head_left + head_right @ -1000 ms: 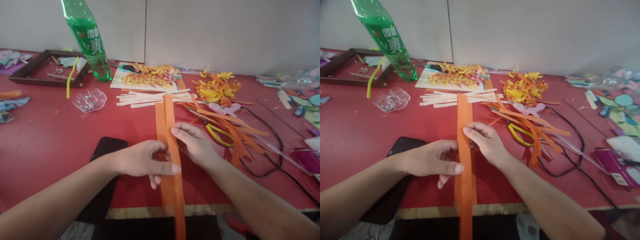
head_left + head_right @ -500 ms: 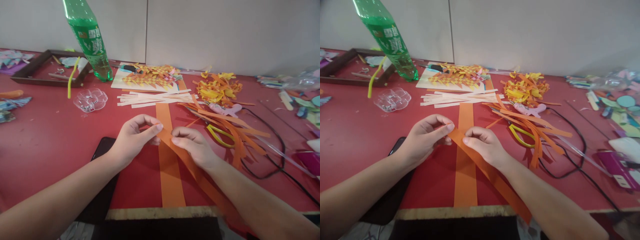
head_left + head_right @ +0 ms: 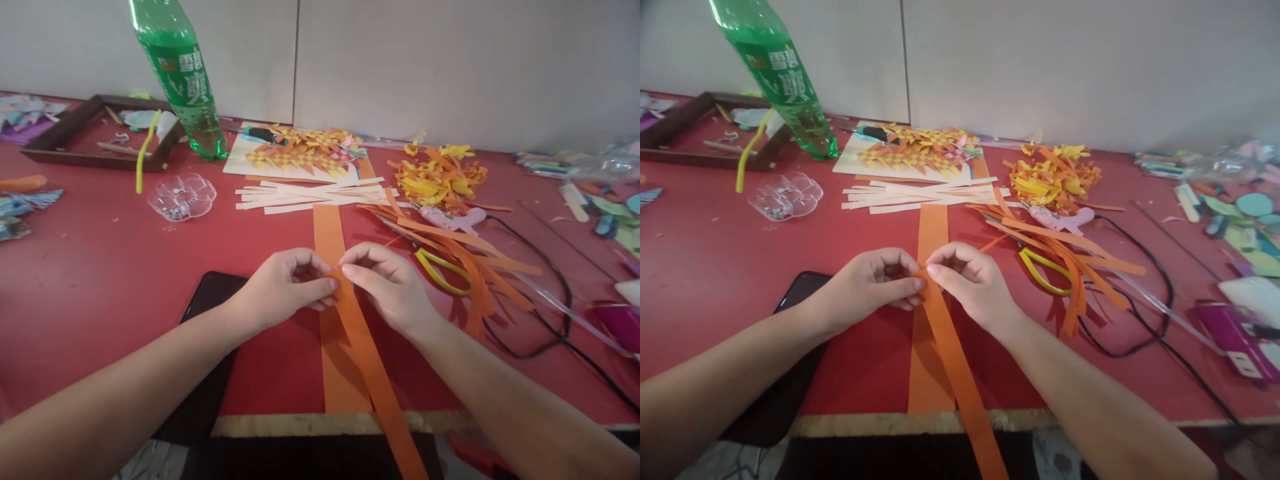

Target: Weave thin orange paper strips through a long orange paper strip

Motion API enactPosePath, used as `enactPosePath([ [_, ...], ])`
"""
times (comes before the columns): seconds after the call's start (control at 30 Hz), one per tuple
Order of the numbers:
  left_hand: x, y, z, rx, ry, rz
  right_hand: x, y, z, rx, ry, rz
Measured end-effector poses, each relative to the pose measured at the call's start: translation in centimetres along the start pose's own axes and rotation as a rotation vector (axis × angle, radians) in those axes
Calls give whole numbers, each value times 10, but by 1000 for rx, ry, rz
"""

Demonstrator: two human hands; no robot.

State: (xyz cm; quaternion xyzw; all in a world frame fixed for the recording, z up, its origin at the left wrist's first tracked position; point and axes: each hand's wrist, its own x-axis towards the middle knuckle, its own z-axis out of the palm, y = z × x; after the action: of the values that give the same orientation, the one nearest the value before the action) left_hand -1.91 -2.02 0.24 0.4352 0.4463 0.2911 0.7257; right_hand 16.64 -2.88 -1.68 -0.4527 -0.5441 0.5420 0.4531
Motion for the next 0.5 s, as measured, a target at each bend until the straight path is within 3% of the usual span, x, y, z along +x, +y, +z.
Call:
enactPosePath([
  [0.23, -1, 2, 1, 6, -10, -3, -1, 2, -1, 80, -14, 52],
  [0.5, -2, 0, 2, 52, -35, -13, -1, -7, 2, -137, -14, 24],
])
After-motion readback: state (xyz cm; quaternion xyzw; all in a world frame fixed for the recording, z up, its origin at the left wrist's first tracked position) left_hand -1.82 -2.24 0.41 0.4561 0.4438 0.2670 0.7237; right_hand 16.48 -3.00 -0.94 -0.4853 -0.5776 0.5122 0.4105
